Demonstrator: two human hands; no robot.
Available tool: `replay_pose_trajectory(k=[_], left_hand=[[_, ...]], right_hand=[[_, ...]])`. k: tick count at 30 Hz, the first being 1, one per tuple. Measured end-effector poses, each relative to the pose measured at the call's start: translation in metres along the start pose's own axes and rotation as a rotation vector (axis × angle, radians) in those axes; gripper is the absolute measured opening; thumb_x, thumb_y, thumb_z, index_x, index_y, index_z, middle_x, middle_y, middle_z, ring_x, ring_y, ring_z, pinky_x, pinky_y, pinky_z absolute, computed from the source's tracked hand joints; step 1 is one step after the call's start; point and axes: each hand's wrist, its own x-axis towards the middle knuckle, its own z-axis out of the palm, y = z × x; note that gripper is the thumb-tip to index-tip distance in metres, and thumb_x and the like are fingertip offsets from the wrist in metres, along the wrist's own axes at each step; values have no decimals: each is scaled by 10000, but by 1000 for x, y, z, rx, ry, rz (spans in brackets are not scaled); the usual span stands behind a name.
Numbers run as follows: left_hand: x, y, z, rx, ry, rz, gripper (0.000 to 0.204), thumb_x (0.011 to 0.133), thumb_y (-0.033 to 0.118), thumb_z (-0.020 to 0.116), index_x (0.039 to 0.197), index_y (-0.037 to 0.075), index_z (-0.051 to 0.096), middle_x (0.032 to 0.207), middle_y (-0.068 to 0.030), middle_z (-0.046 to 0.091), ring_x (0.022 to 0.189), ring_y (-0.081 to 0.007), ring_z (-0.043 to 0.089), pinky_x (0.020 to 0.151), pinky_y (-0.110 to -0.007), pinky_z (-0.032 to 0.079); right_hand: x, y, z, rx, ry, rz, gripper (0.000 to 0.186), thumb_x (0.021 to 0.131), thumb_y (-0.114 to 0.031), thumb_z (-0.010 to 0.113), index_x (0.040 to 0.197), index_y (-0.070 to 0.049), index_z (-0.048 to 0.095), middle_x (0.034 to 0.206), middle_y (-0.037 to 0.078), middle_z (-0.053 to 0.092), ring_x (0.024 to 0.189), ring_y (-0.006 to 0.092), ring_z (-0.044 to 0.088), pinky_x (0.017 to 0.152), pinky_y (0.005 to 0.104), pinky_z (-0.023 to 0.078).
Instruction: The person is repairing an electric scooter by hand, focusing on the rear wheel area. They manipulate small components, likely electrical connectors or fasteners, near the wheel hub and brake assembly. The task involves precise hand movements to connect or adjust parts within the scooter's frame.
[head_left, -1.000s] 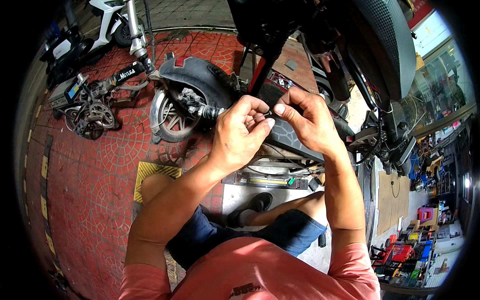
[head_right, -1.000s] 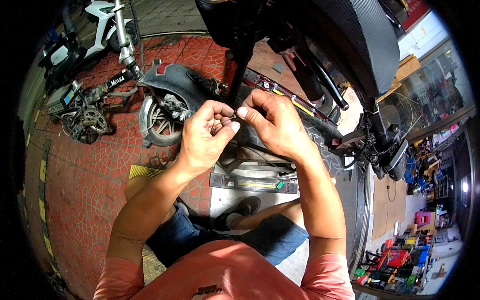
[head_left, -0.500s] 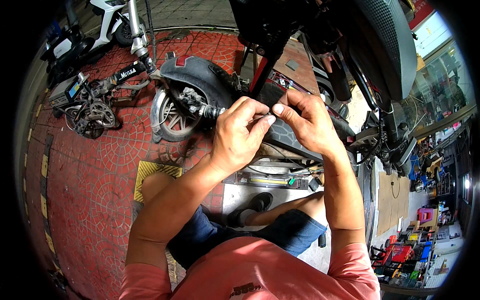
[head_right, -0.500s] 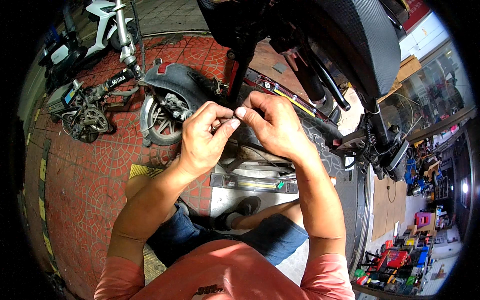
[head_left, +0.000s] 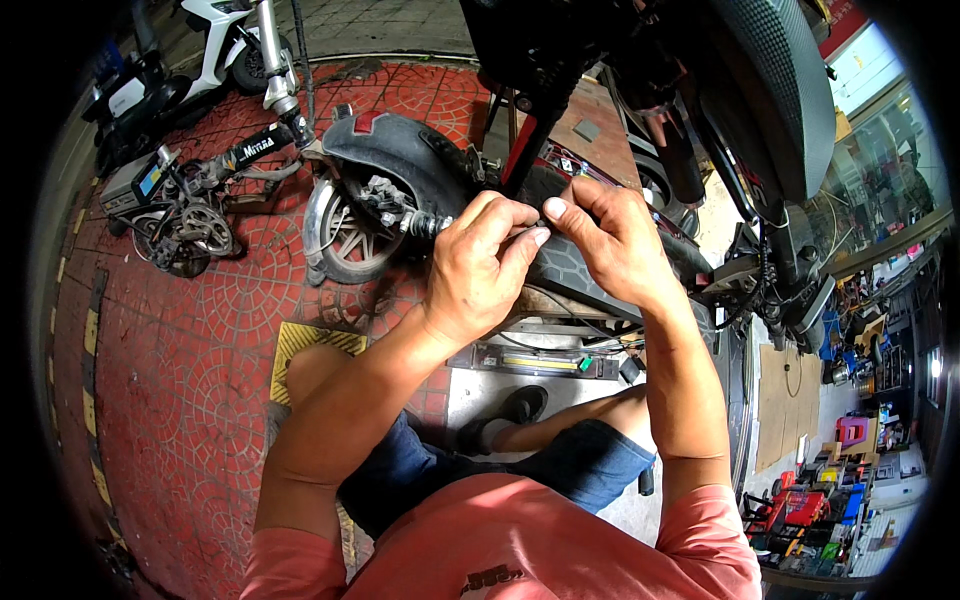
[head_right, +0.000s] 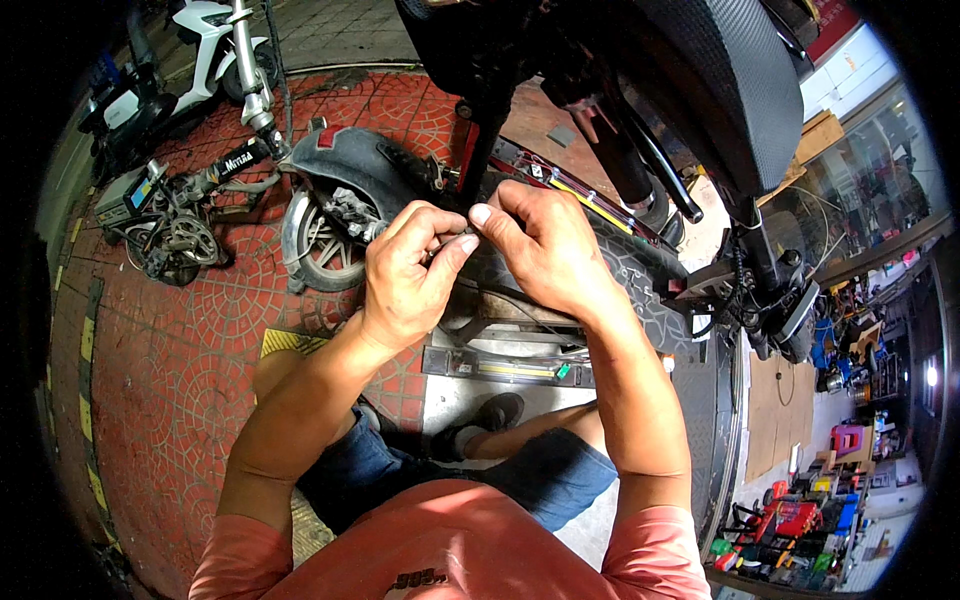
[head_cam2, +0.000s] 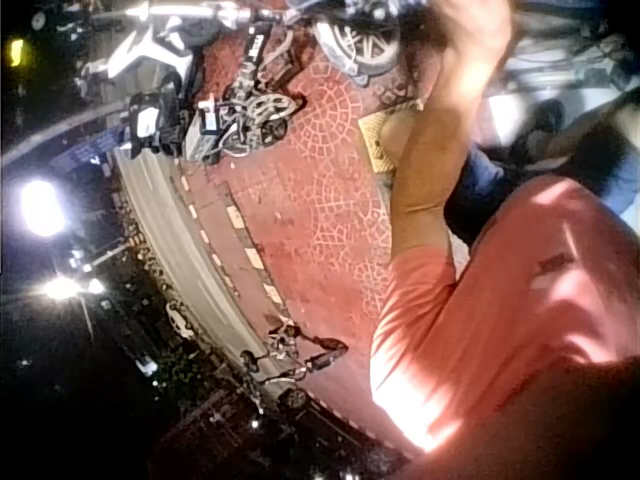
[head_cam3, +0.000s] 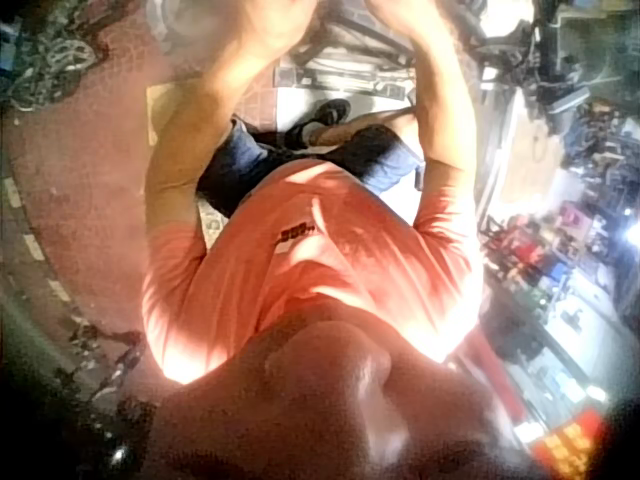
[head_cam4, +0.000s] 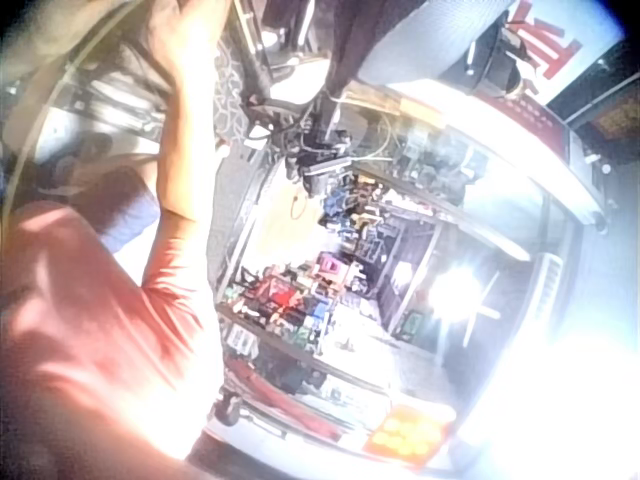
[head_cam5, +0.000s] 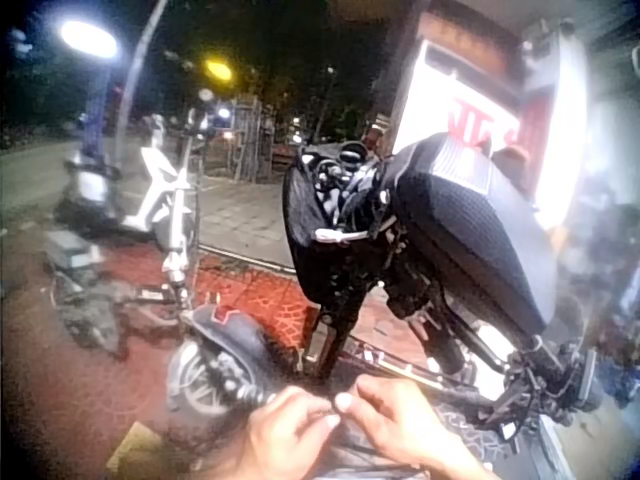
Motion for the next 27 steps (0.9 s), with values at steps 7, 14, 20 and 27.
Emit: replay_pose_trajectory(k=[7, 14, 20, 27], left_hand=[[0, -3, 0, -43, 4, -16, 122, 953, 4, 777, 1051, -2, 705, 917, -69, 656, 716, -118, 598, 645, -271, 511], [-1, -6, -1, -74, 31, -56, 117, 943, -54, 753, 1028, -9, 687, 964, -52, 654, 752, -76, 590, 652, -241, 524], [1, -7, -2, -57, 56, -32, 105, 943, -52, 754, 1015, -12, 688, 955, -49, 656, 743, -74, 593, 635, -239, 508], [0, -13, -6, -103, 6, -46, 56, 972, -24, 741, 995, -18, 690, 931, -57, 664, 696, -68, 601, 606, -234, 499]], right_hand=[[5, -7, 2, -12, 30, -4, 421, 1047, -297, 699, 768, 3, 599, 615, 191, 508, 557, 339, 438, 557, 472, 381], [9, -7, 4, -60, 51, -1, 438, 1039, -274, 699, 736, 14, 571, 619, 204, 501, 557, 345, 433, 556, 479, 374], [10, -11, 5, -38, 60, 28, 450, 1035, -276, 702, 730, 26, 564, 619, 204, 495, 551, 316, 424, 553, 472, 377], [10, -6, 9, -21, 44, 10, 448, 1033, -284, 711, 733, 19, 574, 609, 191, 483, 543, 284, 420, 544, 458, 374]])
